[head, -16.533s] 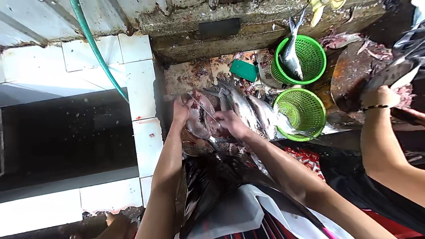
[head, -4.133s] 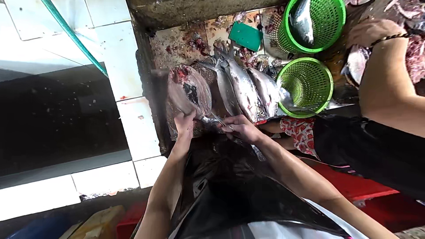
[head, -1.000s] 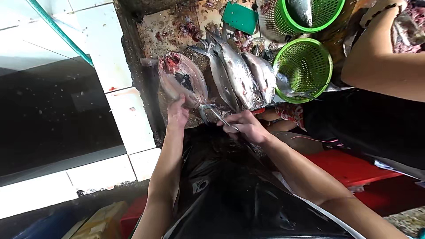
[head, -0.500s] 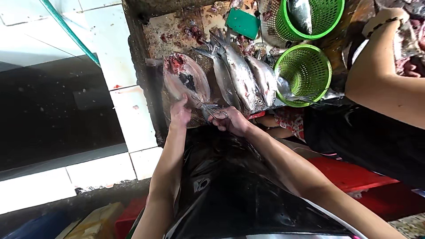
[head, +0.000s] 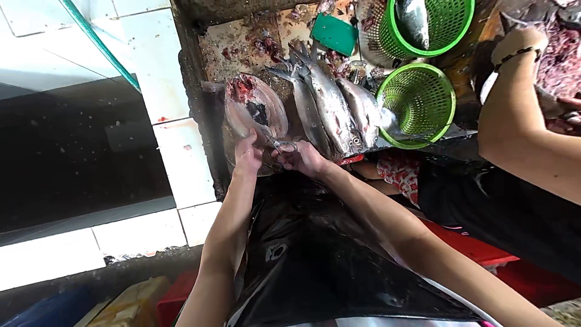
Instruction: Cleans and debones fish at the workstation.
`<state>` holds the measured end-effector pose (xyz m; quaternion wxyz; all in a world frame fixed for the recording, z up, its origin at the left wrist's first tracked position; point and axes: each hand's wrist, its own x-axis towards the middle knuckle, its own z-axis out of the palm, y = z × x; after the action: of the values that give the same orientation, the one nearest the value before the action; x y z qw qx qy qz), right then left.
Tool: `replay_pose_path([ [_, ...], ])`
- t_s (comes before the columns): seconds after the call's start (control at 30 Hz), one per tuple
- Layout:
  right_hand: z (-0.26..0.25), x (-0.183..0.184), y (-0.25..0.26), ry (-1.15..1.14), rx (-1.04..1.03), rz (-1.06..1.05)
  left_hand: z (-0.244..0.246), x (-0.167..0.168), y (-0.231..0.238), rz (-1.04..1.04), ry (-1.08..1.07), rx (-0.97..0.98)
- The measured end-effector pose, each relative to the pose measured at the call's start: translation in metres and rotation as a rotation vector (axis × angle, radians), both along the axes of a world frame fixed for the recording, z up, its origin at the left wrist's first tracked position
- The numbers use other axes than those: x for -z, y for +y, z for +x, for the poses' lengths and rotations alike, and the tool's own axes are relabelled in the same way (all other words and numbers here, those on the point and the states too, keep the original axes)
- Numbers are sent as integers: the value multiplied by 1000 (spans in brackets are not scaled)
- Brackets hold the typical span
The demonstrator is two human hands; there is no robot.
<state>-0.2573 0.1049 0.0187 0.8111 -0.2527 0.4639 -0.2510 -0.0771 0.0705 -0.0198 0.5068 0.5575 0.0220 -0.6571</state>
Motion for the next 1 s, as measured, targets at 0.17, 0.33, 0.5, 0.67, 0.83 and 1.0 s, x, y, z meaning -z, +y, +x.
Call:
replay_pose_path([
  [0.17,1,-1,-10,318,-215,-375,1,-2,2,57,-305,116],
  [0.33,5,-17,-13,1030,-1027,-756,8,-31,7,137,-1093,747],
  [0.5,12,-28,-10,1158,-1122,-850,-6,-54,-11,209,-1255,1037],
  [0.67,-6,1,7,911,-738,-762,15,-24,-6,69,-619,408],
  [0.83,-18,9,21,290,-358,-486,25,-4,0,-27,-26,38],
  [1.0,-30,15,24,153,-295,-453,19,-7,1,-27,52,35],
])
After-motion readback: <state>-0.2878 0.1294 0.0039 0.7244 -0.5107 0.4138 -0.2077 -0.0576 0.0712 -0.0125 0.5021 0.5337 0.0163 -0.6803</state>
